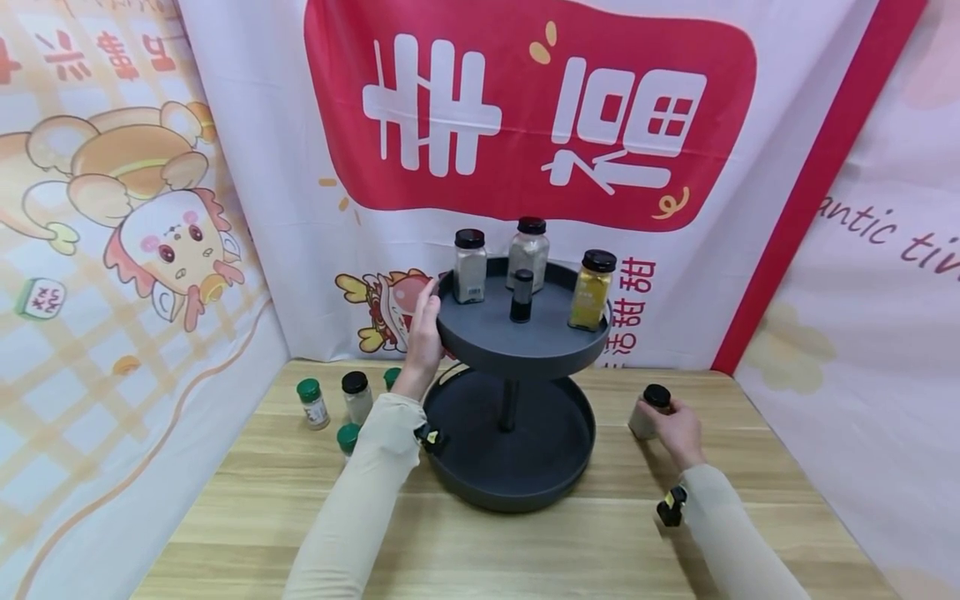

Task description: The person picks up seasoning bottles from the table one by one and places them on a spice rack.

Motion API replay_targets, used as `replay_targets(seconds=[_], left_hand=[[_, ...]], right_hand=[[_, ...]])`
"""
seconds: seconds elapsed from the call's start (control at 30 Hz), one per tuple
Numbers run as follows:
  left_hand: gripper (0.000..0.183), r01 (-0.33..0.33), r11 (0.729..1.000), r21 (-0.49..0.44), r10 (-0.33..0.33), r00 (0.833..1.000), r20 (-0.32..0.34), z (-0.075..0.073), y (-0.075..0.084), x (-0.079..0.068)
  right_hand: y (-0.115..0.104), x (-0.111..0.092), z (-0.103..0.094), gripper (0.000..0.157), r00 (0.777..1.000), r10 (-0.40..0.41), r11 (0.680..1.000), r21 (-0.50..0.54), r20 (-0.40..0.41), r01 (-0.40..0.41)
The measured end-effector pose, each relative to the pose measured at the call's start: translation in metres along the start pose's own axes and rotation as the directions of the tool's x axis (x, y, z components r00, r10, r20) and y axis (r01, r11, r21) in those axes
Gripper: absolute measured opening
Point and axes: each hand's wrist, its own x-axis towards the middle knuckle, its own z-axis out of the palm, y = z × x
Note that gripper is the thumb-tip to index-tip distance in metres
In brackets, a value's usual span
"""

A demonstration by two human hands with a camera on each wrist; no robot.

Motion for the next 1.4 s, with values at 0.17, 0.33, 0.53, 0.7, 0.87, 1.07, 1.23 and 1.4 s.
replay_targets(seconds=[0.17, 0.33, 0.53, 0.7, 0.87, 1.07, 1.23, 1.4], left_hand=[[0.048, -0.017, 1.000, -0.003, 0.017, 1.000, -0.002, 0.001, -0.001, -0.001], [0.048, -0.014, 1.000, -0.013, 0.014, 1.000, -0.008, 0.002, 0.000, -0.003], [0.049, -0.037, 0.999, 0.010, 0.037, 0.999, -0.022, 0.003, 0.001, -0.008], [0.050, -0.035, 0.997, 0.066, 0.038, 0.998, -0.046, 0.006, 0.004, -0.012], [0.048, -0.035, 0.993, 0.112, 0.042, 0.997, -0.059, 0.007, 0.006, -0.017], [0.049, -0.052, 0.989, 0.139, 0.062, 0.996, -0.070, 0.008, 0.007, -0.020], [0.050, -0.057, 0.989, 0.134, 0.068, 0.994, -0.082, 0.008, 0.007, -0.021], [0.049, -0.039, 0.990, 0.138, 0.052, 0.994, -0.092, 0.008, 0.009, -0.023]], right_hand=[[0.000, 0.000, -0.002, 0.049, 1.000, -0.022, 0.999, -0.034, -0.006, 0.022], [0.000, -0.001, -0.002, 0.044, 0.999, -0.040, 0.998, -0.052, -0.015, 0.039], [-0.001, -0.002, -0.003, 0.046, 0.999, -0.032, 0.996, -0.078, -0.023, 0.030], [0.004, 0.000, -0.003, 0.049, 0.998, -0.042, 0.994, -0.098, -0.035, 0.039], [0.007, 0.000, -0.002, 0.051, 0.997, -0.051, 0.993, -0.108, -0.049, 0.046], [0.005, -0.001, -0.003, 0.050, 0.996, -0.065, 0.990, -0.127, -0.055, 0.058], [0.000, -0.001, -0.006, 0.052, 0.997, -0.059, 0.991, -0.125, -0.040, 0.054], [-0.006, -0.001, -0.009, 0.052, 0.997, -0.065, 0.992, -0.109, -0.038, 0.061]])
